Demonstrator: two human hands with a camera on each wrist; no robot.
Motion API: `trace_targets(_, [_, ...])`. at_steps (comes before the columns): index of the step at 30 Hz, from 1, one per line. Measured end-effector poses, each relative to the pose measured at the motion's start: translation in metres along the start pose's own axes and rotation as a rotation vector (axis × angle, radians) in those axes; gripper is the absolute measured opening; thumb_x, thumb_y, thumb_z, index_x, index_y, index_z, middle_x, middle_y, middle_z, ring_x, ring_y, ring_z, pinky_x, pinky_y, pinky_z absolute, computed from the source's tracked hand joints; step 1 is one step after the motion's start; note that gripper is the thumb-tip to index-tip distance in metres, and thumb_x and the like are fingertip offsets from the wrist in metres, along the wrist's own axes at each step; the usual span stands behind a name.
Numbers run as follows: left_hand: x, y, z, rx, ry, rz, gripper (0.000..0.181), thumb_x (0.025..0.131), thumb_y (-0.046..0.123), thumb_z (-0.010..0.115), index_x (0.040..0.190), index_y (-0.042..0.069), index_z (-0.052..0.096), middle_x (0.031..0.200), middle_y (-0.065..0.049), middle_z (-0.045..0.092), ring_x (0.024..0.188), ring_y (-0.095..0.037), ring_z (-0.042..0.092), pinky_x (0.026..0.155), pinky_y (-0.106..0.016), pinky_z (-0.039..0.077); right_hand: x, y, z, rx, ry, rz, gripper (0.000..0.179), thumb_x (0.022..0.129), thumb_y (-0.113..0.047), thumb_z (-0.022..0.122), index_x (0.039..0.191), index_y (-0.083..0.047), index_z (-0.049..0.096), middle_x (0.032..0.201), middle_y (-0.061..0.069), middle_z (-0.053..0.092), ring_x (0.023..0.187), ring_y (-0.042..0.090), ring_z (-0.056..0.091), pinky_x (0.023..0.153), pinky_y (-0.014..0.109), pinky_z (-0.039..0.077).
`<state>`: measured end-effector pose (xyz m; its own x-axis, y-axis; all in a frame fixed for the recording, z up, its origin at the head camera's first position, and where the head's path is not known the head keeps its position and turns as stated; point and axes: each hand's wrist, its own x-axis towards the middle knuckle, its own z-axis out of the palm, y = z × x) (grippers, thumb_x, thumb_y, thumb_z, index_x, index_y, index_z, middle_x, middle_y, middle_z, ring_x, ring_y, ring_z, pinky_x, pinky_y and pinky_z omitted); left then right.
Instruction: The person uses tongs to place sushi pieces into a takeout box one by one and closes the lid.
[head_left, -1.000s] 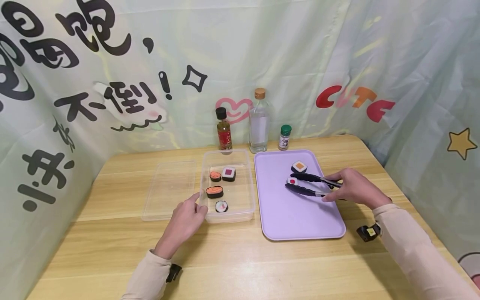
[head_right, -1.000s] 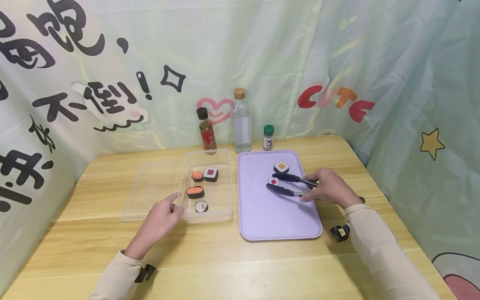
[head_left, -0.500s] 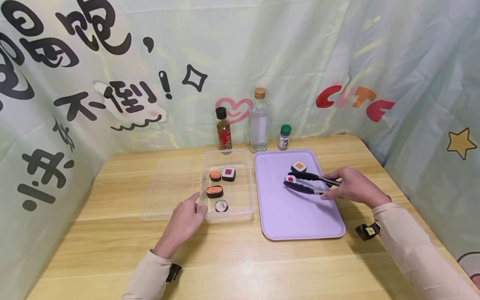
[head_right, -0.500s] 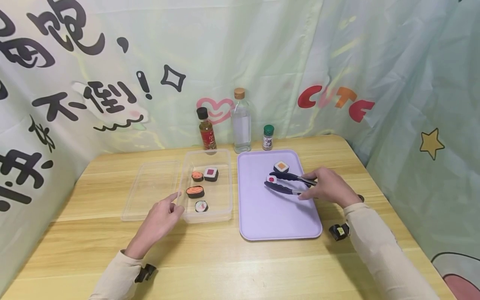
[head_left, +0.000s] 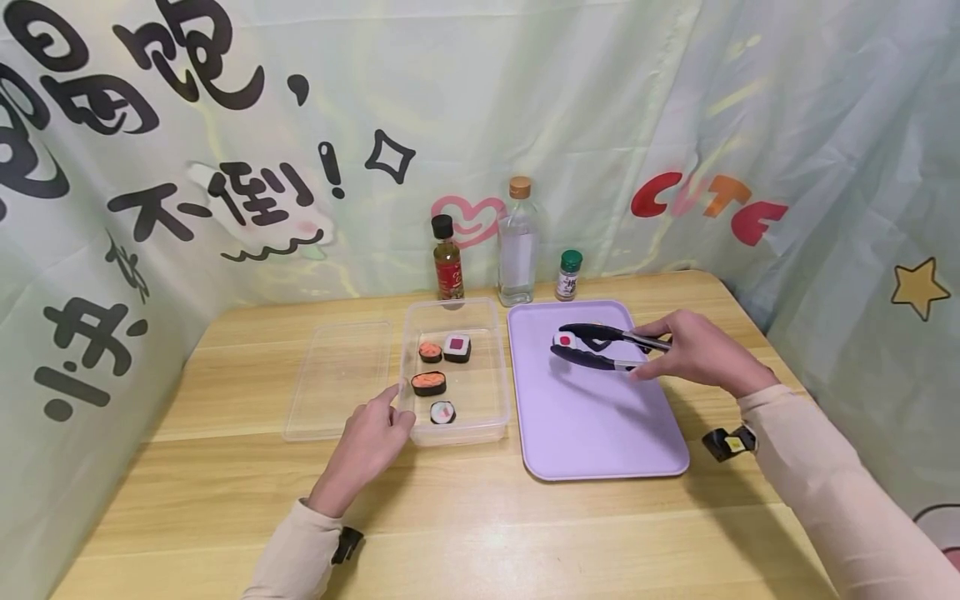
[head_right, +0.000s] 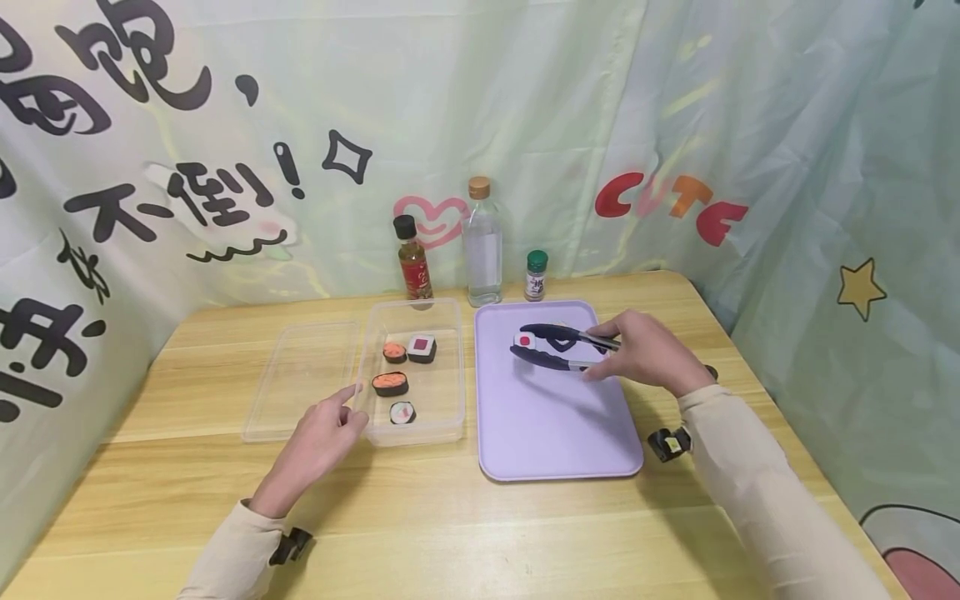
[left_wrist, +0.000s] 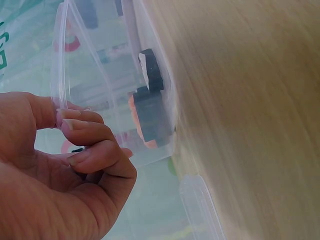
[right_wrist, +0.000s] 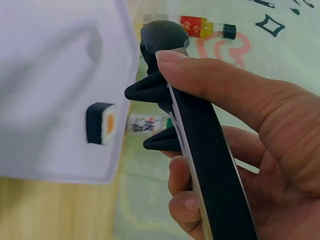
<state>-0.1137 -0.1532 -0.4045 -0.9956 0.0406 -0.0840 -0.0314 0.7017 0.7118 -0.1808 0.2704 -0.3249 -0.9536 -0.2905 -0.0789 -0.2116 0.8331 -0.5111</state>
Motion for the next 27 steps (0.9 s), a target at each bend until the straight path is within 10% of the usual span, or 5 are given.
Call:
trace_targets(10, [0.001, -0.001, 0.001, -0.003, 0.002, -0.01, 0.059, 0.096, 0.019, 0.05, 0.151, 0.0, 0.043, 0.055, 0.005, 0.041, 0.044, -0.01, 0.029, 0.041, -0.023, 0.022, 0.013, -0.034, -0.007, -0.012, -0.02, -0.043, 0.067, 0.069, -0.027, 0.093, 0.124, 0.003, 0.071, 0.098, 0.017, 0.072, 0.077, 0.021, 0.048, 0.064, 0.034, 0.041])
trace_targets(27, [0.001, -0.001, 0.001, 0.006, 0.012, 0.001, 0.058, 0.095, 0.017, 0.05, 0.151, -0.002, 0.044, 0.053, 0.006, 0.037, 0.044, -0.008, 0.027, 0.041, -0.023, 0.022, 0.041, -0.082, 0.003, -0.052, -0.076, -0.164, 0.066, 0.068, -0.024, 0.093, 0.125, 0.001, 0.071, 0.125, 0.019, 0.068, 0.069, 0.017, 0.045, 0.068, 0.035, 0.041])
